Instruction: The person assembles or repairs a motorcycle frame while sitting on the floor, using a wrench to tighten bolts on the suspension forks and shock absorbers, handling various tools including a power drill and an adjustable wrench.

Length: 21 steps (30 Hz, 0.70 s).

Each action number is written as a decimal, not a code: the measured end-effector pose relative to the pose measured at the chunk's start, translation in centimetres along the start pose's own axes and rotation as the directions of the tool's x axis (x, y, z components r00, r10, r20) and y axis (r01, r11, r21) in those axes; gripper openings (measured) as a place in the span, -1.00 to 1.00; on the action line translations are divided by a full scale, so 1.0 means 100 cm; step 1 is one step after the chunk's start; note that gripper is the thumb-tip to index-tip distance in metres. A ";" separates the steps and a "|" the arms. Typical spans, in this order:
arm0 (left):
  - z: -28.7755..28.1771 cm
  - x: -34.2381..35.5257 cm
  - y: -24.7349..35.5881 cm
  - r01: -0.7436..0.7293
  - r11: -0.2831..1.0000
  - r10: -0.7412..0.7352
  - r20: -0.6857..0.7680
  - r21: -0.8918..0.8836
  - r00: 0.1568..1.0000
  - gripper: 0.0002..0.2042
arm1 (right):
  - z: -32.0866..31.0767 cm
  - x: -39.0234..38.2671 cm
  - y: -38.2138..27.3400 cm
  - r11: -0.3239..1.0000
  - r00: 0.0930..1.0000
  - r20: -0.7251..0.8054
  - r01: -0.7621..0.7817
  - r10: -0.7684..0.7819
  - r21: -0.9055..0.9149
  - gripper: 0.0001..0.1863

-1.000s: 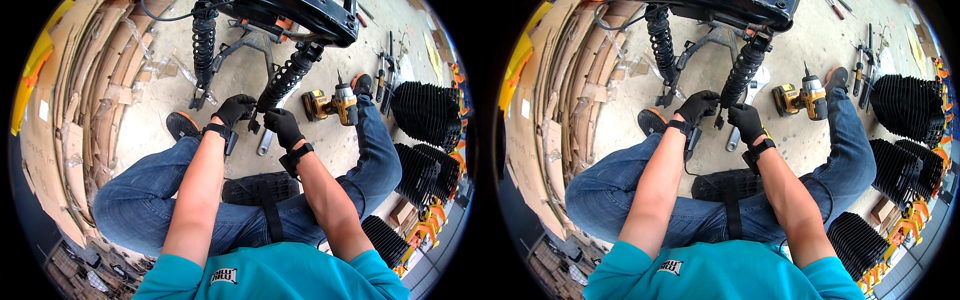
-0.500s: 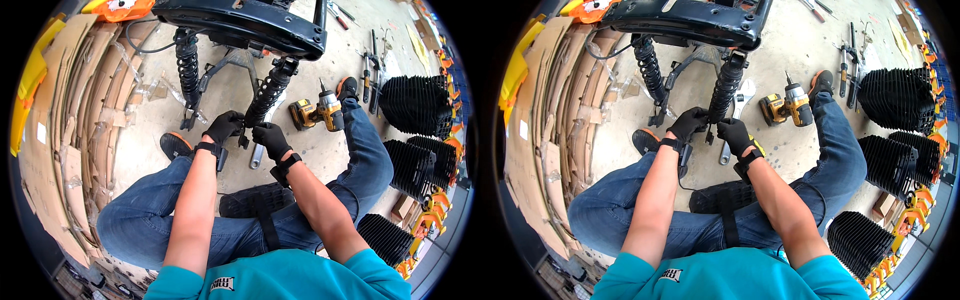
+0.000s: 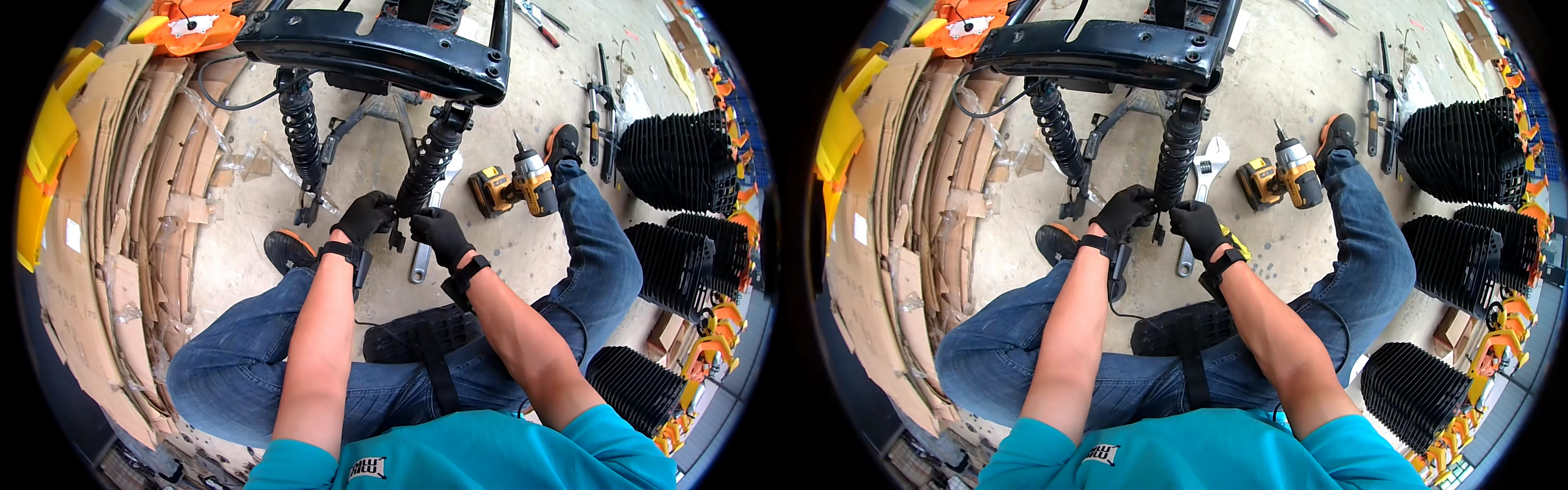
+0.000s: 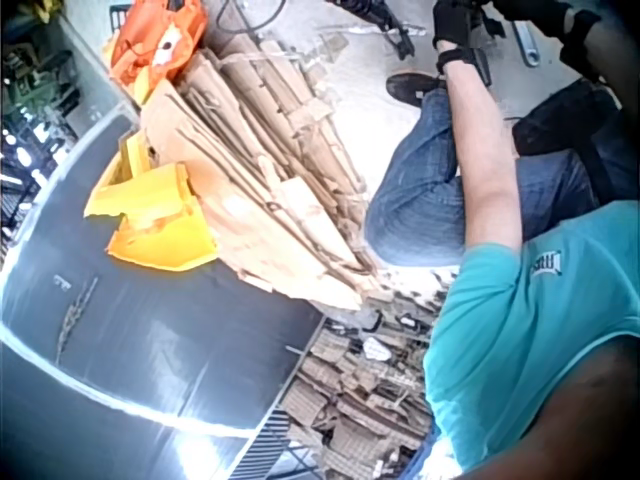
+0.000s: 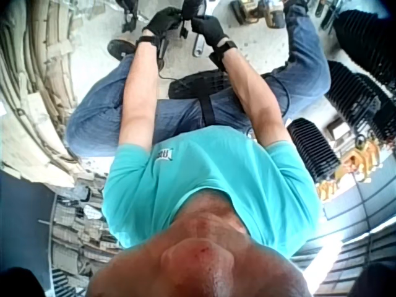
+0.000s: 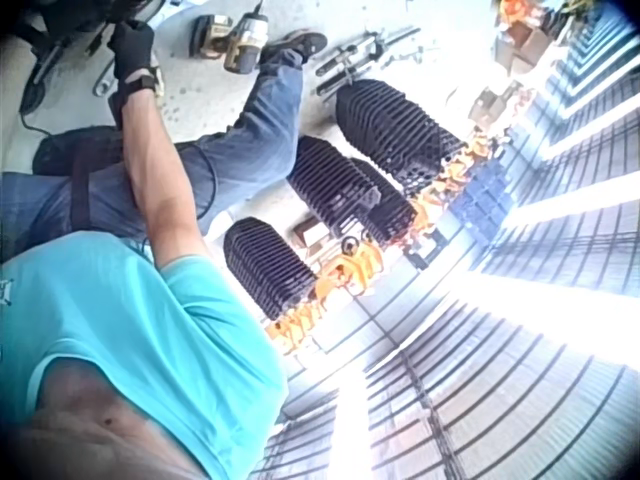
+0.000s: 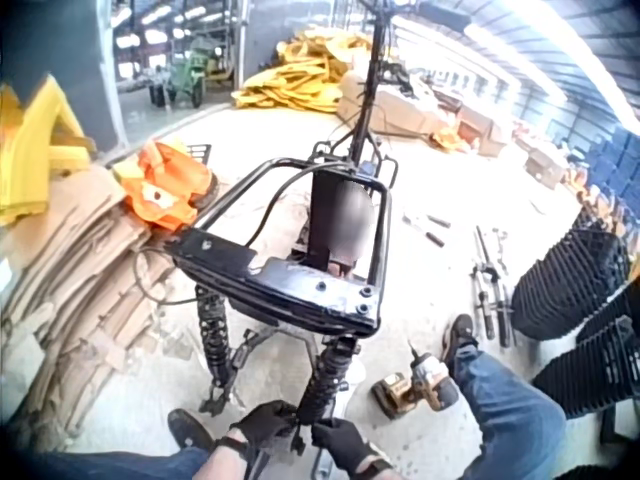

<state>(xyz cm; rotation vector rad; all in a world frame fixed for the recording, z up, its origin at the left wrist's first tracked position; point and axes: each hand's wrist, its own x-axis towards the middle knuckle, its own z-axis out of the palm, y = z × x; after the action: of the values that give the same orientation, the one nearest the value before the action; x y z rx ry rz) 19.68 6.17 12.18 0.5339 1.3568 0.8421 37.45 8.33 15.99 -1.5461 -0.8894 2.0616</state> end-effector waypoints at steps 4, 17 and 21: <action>0.017 -0.014 0.022 0.141 0.923 -0.202 -0.137 -0.358 0.970 -0.73 | -0.005 0.001 0.001 1.000 1.000 -0.021 -0.001 0.002 0.027 -0.84; -0.001 -0.015 0.012 0.085 0.963 -0.069 0.073 -0.256 0.995 -0.71 | -0.002 0.000 -0.003 1.000 1.000 -0.020 -0.014 0.014 0.013 -0.84; -0.007 -0.008 0.010 0.306 0.923 -0.311 0.013 -0.234 0.950 -0.70 | -0.002 -0.001 -0.002 1.000 1.000 -0.011 -0.007 0.007 0.031 -0.85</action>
<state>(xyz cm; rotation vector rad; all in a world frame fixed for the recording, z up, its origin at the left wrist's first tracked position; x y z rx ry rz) 18.84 6.09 13.28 0.1198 1.3000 0.7361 37.66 8.40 16.16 -1.5450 -0.8456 2.0600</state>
